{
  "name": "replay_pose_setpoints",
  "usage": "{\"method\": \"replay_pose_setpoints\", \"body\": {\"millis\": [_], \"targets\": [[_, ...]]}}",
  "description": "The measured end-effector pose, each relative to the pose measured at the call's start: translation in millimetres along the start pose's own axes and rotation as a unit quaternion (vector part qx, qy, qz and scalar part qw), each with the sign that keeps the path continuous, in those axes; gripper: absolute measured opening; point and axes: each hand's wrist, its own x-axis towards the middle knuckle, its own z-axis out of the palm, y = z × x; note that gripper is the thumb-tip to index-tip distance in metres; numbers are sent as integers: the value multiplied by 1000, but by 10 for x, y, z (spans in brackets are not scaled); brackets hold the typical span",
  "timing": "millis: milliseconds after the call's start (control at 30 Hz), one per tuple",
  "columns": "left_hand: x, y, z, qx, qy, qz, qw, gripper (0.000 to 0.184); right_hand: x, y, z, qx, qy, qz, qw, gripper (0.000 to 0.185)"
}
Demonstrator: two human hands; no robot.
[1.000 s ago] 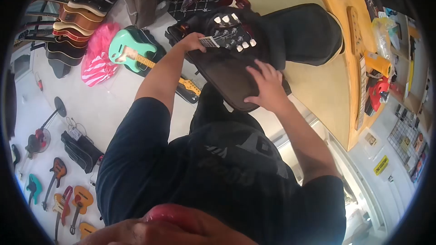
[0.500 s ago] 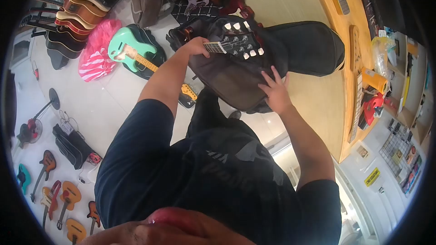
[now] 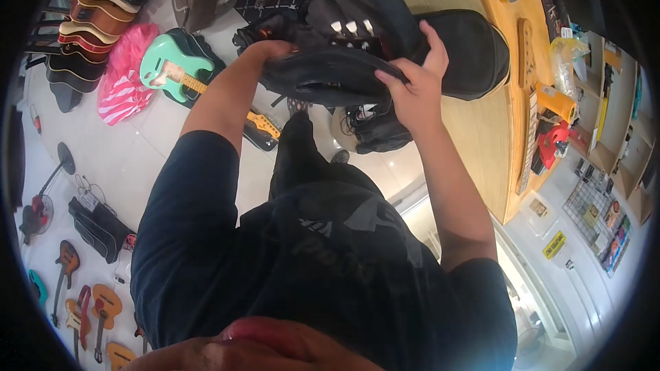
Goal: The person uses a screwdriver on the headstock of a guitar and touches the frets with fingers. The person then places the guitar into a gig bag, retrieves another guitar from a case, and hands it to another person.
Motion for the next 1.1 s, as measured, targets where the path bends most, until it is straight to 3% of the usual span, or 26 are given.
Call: {"method": "replay_pose_setpoints", "body": {"millis": [133,267,333,400,467,567,667,733,833,867,900,1000,1100], "targets": [[183,-122,26,56,80,31,995,52,324,32,-67,69,-56,-17,996,24],[132,-79,65,80,96,41,991,59,530,201,-35,33,-72,-82,993,28],[350,-318,88,-125,42,3,991,64,571,213,23,74,-65,-65,993,30],[290,-253,53,-231,20,-7,973,70,627,228,76,136,-61,-33,988,31],[174,-179,28,-267,13,16,963,76,687,302,90,37,-50,-53,997,63],[-14,-102,-1,-371,-39,34,927,80,757,217,166,38,7,42,998,104],[-178,57,-15,-356,-40,26,933,83,805,315,144,20,-54,66,996,106],[-136,40,34,-346,-21,5,938,85,884,339,114,-14,-159,73,984,107],[-183,127,77,-348,29,-27,937,55,1053,45,-52,-109,-251,103,956,105],[-292,215,74,-354,31,-24,934,55,1105,-56,-77,-148,-271,114,944,104],[-410,312,71,-360,33,-22,932,55,1074,-35,-37,-178,-230,74,954,97],[-754,528,-22,-358,13,40,933,85,1089,-69,-31,-130,-210,37,968,89],[-474,200,-117,-310,44,158,937,76,1019,88,132,-50,-132,20,990,75]]}}
